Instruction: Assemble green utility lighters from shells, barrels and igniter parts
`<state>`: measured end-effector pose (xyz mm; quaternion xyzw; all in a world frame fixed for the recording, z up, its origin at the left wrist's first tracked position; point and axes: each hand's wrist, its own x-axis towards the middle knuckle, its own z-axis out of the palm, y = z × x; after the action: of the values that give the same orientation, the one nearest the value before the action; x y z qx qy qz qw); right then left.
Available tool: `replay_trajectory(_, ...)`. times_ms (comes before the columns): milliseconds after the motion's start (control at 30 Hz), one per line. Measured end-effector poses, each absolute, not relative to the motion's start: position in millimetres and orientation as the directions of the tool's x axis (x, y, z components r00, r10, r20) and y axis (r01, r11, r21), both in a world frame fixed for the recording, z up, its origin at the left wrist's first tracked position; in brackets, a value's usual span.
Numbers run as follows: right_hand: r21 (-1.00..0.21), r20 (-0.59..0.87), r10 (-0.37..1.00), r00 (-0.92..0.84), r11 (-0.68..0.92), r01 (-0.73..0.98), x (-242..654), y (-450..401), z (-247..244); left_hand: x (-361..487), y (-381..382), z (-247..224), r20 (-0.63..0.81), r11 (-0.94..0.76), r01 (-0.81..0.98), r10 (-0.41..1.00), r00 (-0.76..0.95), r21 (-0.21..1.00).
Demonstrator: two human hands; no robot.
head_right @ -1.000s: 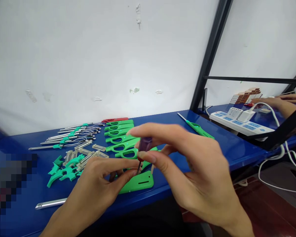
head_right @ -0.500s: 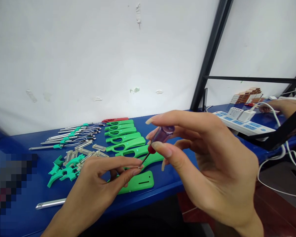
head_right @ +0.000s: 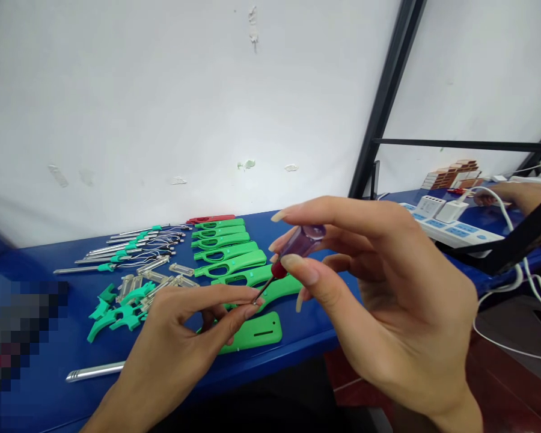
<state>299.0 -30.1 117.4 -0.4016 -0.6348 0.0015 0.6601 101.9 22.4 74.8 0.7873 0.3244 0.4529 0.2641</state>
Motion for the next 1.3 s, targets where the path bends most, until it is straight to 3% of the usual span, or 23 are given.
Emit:
replay_trajectory(200,-0.550,0.830,0.528,0.181,0.720,0.423,303,-31,118,101,22,77,0.496,-0.612,0.273,0.776,0.391,0.742)
replay_trajectory(533,-0.523,0.851,0.482,0.211,0.737,0.428,308,-26,113,101,22,80,0.472,-0.587,0.244,0.787,0.398,0.772)
replay_trajectory(967,-0.568,0.822,0.520,0.233,0.711,0.415,297,-30,116,103,21,78,0.484,-0.604,0.304,0.785,0.387,0.737)
replay_trajectory(1300,-0.577,0.817,0.505,0.279,0.727,0.373,297,-22,119,106,21,77,0.369,-0.468,0.146,0.823,0.431,0.872)
